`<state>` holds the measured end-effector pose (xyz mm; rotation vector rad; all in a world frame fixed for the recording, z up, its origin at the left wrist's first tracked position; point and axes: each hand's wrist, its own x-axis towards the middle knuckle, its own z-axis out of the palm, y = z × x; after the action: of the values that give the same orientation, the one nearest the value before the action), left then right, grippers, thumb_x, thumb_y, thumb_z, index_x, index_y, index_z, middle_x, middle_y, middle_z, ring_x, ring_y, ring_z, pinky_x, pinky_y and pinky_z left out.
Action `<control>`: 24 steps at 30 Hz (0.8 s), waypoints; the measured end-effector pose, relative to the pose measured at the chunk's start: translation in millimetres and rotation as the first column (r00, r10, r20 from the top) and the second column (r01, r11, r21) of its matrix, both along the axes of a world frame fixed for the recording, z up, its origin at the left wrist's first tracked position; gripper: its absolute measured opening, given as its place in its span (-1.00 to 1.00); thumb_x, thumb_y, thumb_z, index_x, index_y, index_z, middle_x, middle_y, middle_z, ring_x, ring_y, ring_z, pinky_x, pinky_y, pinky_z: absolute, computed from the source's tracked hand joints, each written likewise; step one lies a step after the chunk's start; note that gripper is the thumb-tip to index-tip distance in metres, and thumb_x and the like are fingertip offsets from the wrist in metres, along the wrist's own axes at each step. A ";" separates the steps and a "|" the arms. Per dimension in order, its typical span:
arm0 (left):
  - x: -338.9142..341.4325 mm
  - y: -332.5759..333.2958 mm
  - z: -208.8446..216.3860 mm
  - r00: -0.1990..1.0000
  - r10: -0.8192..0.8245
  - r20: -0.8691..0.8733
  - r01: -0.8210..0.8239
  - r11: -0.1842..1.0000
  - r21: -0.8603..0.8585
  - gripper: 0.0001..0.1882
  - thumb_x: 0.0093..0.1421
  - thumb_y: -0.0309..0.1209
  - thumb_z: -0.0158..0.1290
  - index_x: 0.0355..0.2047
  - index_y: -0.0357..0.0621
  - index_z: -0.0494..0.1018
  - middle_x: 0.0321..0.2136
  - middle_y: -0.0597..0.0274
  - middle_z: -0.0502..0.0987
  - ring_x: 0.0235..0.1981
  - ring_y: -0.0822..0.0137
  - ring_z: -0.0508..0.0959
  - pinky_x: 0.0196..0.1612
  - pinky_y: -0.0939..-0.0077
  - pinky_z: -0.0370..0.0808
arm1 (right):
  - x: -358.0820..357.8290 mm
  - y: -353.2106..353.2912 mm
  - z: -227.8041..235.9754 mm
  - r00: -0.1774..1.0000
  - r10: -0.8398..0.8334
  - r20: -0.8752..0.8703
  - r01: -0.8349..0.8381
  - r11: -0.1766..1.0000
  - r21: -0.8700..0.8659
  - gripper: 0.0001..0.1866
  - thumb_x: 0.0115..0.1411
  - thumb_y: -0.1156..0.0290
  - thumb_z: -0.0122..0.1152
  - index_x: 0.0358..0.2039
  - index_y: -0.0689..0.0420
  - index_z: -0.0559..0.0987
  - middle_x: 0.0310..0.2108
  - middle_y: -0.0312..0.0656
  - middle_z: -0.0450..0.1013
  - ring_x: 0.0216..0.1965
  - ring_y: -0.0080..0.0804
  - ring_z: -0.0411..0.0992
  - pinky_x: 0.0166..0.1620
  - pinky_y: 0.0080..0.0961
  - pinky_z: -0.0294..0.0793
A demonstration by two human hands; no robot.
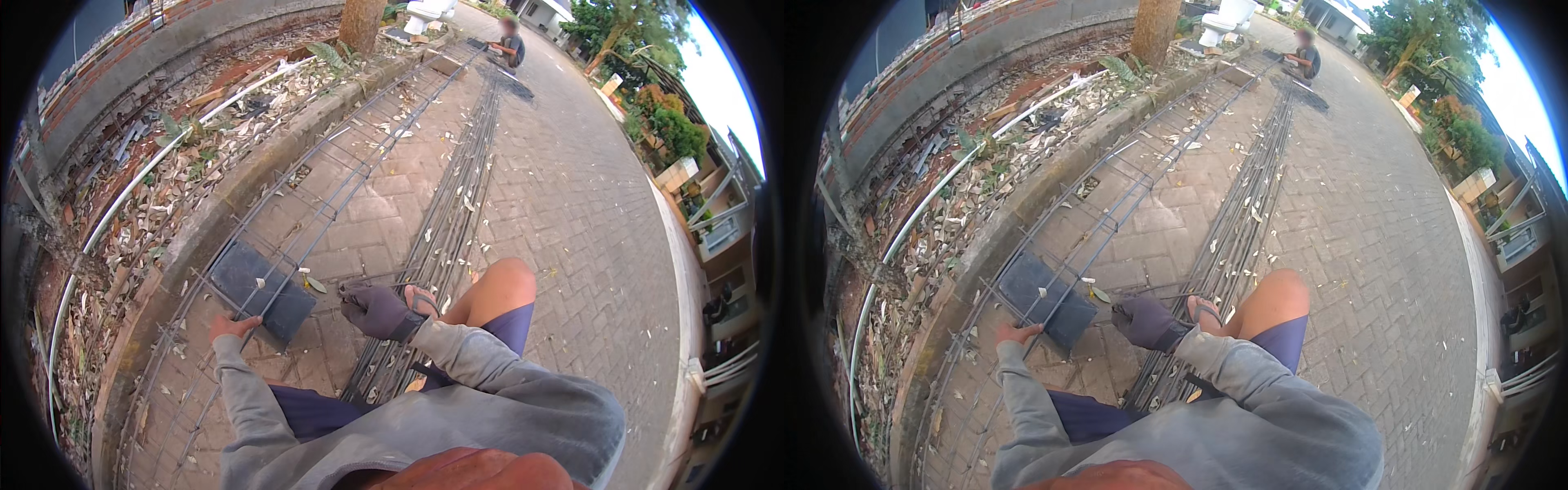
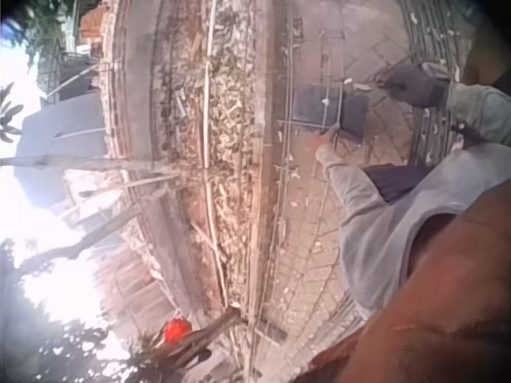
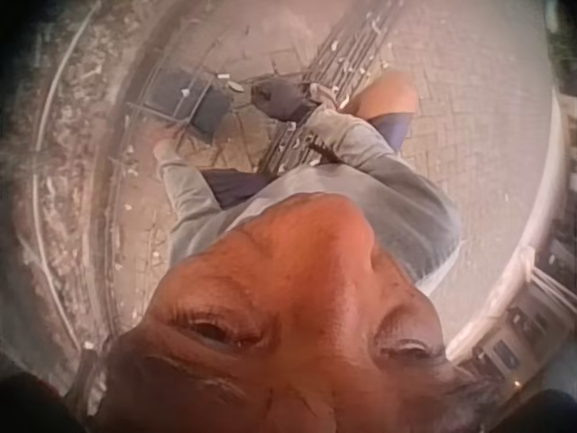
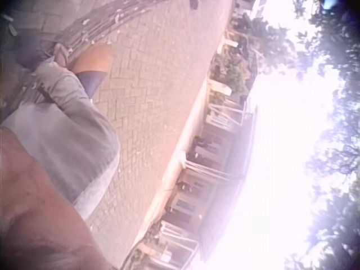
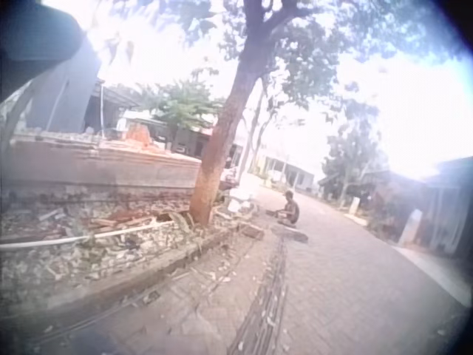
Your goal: The person sits on a paved outdoor area and assembles a wire mesh grid by tying intersecting wires together. They use a wire twister tool to twist binding wires at the intersections, securing the mesh structure.
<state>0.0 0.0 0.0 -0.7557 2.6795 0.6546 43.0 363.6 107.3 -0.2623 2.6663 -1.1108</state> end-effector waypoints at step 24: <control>-33.8 -35.8 -52.9 0.989 -0.118 0.091 0.118 0.993 0.007 -0.34 -0.24 -0.10 0.53 -0.17 -0.22 0.62 -0.20 0.01 0.68 -0.14 0.01 0.69 -0.07 0.19 0.59 | -1.2 14.6 -12.8 0.995 0.046 -0.083 -0.040 0.996 0.077 -0.73 0.27 0.18 0.24 -0.30 0.14 0.61 -0.41 0.07 0.55 -0.31 0.16 0.53 -0.22 -0.06 0.50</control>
<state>-33.8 -35.8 -52.9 -0.6052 2.6163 0.5790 41.8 378.2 94.6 -0.3589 2.7557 -1.0050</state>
